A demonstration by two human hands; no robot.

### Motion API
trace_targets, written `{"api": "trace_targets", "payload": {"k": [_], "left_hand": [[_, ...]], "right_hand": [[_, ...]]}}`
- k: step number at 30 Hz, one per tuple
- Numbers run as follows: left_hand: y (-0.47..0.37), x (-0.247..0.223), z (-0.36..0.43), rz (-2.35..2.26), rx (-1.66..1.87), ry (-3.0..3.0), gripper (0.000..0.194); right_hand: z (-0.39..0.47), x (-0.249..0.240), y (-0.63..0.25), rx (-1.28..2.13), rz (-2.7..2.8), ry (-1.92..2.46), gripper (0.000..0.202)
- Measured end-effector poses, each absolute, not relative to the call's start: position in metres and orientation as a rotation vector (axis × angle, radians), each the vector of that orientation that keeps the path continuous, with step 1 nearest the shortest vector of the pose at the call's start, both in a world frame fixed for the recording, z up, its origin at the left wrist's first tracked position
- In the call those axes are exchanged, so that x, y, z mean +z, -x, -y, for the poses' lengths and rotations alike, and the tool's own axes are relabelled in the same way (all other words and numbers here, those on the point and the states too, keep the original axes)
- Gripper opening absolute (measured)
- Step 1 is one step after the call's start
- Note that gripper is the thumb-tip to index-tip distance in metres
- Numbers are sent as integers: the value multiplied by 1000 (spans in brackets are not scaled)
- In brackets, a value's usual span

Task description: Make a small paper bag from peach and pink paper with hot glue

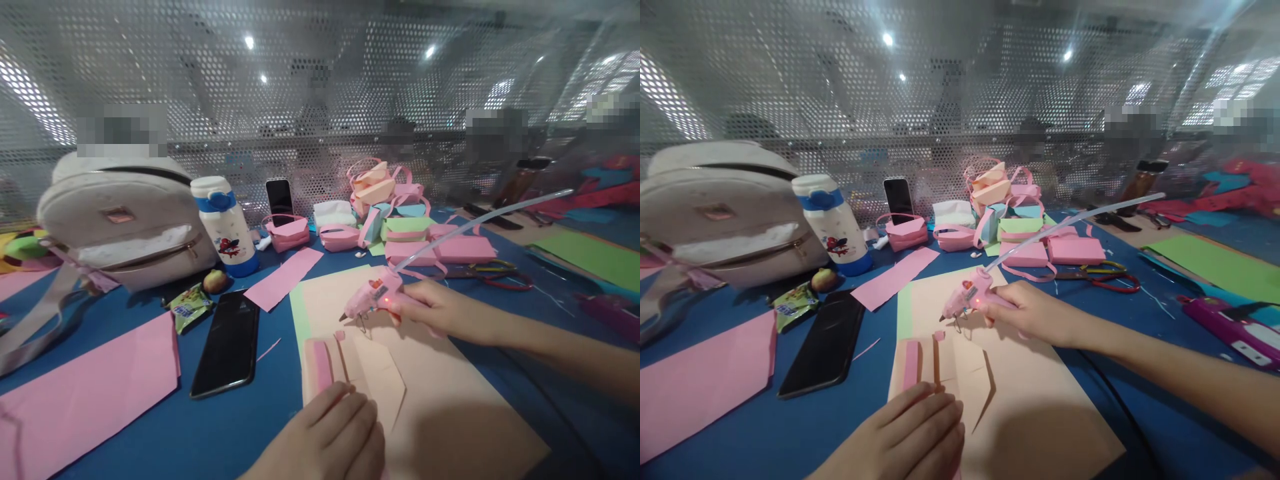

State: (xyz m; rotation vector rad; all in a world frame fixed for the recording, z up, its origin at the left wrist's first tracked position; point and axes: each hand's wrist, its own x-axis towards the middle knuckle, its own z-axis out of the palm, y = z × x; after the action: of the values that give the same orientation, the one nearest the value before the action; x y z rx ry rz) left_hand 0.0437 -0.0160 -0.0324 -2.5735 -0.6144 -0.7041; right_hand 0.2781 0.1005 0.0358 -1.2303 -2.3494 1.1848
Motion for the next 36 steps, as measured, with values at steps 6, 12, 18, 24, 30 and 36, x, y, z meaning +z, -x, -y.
{"api": "trace_targets", "payload": {"k": [6, 12, 18, 24, 30, 36], "left_hand": [[-43, -32, 16, 605, -727, 2563, 27], [-43, -34, 16, 593, -713, 2567, 27], [-44, -35, 17, 596, -722, 2559, 29], [-42, -38, 17, 576, -693, 2522, 31], [-43, -36, 16, 561, -707, 2515, 31], [-42, -38, 18, 569, -700, 2538, 29]], "right_hand": [[-106, 34, -310, 1255, 2285, 1342, 49], [-107, 32, -357, 1150, 2147, 1442, 50], [-118, 31, -396, 907, 2079, 1520, 53], [-128, 8, -421, 808, 1947, 1532, 53], [-124, -19, -426, 822, 1818, 1519, 56], [-113, -23, -421, 871, 1758, 1536, 54]]}}
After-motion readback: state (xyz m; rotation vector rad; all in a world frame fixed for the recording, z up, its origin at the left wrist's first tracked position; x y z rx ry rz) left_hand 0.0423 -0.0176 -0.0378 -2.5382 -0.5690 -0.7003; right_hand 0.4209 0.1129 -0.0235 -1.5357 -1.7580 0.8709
